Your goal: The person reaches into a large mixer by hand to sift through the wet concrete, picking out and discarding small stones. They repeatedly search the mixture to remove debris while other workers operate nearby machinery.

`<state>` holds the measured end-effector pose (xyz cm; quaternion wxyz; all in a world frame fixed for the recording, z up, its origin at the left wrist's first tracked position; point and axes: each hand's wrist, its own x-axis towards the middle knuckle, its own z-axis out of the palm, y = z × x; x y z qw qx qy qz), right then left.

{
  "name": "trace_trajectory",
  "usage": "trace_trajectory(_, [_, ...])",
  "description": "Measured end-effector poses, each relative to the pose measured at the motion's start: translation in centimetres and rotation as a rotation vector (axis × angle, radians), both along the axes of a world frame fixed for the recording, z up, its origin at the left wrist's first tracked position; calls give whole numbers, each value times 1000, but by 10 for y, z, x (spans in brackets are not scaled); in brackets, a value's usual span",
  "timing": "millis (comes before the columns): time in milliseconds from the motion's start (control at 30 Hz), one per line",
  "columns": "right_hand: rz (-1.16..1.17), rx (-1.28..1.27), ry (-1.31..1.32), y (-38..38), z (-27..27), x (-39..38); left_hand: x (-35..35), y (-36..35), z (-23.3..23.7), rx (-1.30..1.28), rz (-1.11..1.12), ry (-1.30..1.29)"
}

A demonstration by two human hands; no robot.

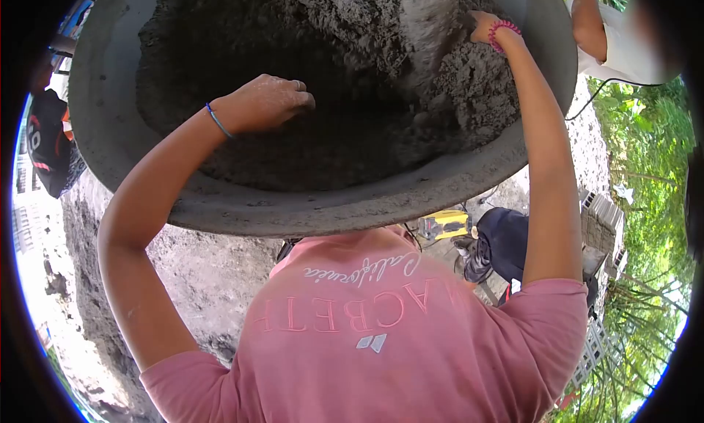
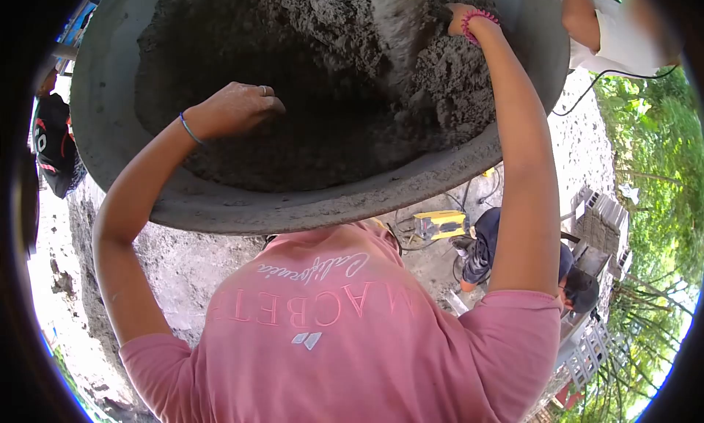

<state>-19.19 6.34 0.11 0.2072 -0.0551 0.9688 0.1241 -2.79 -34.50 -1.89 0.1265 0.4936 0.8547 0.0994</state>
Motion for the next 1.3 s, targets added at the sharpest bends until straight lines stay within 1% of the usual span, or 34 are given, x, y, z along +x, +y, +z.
trace_trajectory(33, [2, 33, 27, 6, -1, 2, -2, 0, 1, 23, 18, -15])
trace_trajectory(100, [-161, -86, -1, 46, -13, -11, -5, -1, 5, 37, 55, -29])
trace_trajectory(133, [-239, -146, -17, 49, -10, -11, -5, -1, 7, 27, 75, -30])
trace_trajectory(167, [-313, -176, -91, 52, -6, -10, -5, -2, 8, 18, 98, -35])
trace_trajectory(233, [-449, -240, -242, 31, 30, 13, -5, -3, 12, -11, 93, -65])
trace_trajectory(333, [-306, -375, -323, 15, 37, 26, -7, -14, 3, -105, 150, -53])
trace_trajectory(367, [-208, -376, -324, 8, 34, 26, -7, -17, -1, -144, 173, -41])
trace_trajectory(467, [83, -383, -318, -34, 14, 29, -10, -25, -1, -522, 214, -55])
trace_trajectory(533, [160, -533, -474, -66, -2, 38, -14, -29, -2, -647, 266, -56])
trace_trajectory(567, [267, -525, -458, -81, -7, 45, -15, -31, -2, -709, 292, -55])
trace_trajectory(600, [373, -514, -440, -97, -8, 54, -18, -32, -1, -674, 312, -63])
trace_trajectory(633, [398, -458, -438, -116, 1, 66, -19, -33, 2, -639, 332, -73])
trace_trajectory(733, [336, -378, -521, -132, 5, 82, -23, -32, 12, -574, 360, -107])
trace_trajectory(767, [370, -384, -518, -133, 8, 85, -24, -31, 15, -569, 363, -107])
trace_trajectory(800, [289, -523, -504, -132, 11, 88, -24, -32, 17, -564, 364, -108])
trace_trajectory(867, [116, -791, -473, -127, 14, 99, -25, -32, 20, -550, 367, -21])
trace_trajectory(900, [124, -861, -425, -128, 15, 112, -24, -32, 19, -543, 370, 21])
trace_trajectory(933, [136, -840, -421, -131, 23, 141, -24, -33, 15, -506, 326, 90])
trace_trajectory(967, [364, -774, -467, -127, 24, 171, -26, -33, 8, -467, 276, 160])
trace_trajectory(1000, [418, -636, -684, -129, 38, 203, -29, -31, -1, -424, 223, 229])
trace_trajectory(1033, [480, -603, -786, -120, 32, 227, -34, -24, -8, -379, 159, 219])
trace_trajectory(1100, [291, -595, -849, -122, 58, 217, -47, 5, -25, -285, 33, 202])
trace_trajectory(1133, [201, -587, -882, -122, 66, 211, -53, 23, -44, -238, -79, 220])
trace_trajectory(1167, [294, -615, -755, -109, 58, 207, -62, 40, -70, -195, -189, 241])
trace_trajectory(1200, [330, -553, -584, -102, 54, 200, -69, 53, -107, -12, -346, 340])
trace_trajectory(1233, [361, -491, -415, -95, 49, 193, -70, 77, -124, -180, -406, 300])
trace_trajectory(1267, [388, -426, -246, -88, 45, 188, -74, 88, -165, -36, -446, 386])
trace_trajectory(1300, [315, -421, -136, -83, 47, 185, -79, 97, -207, 111, -486, 465])
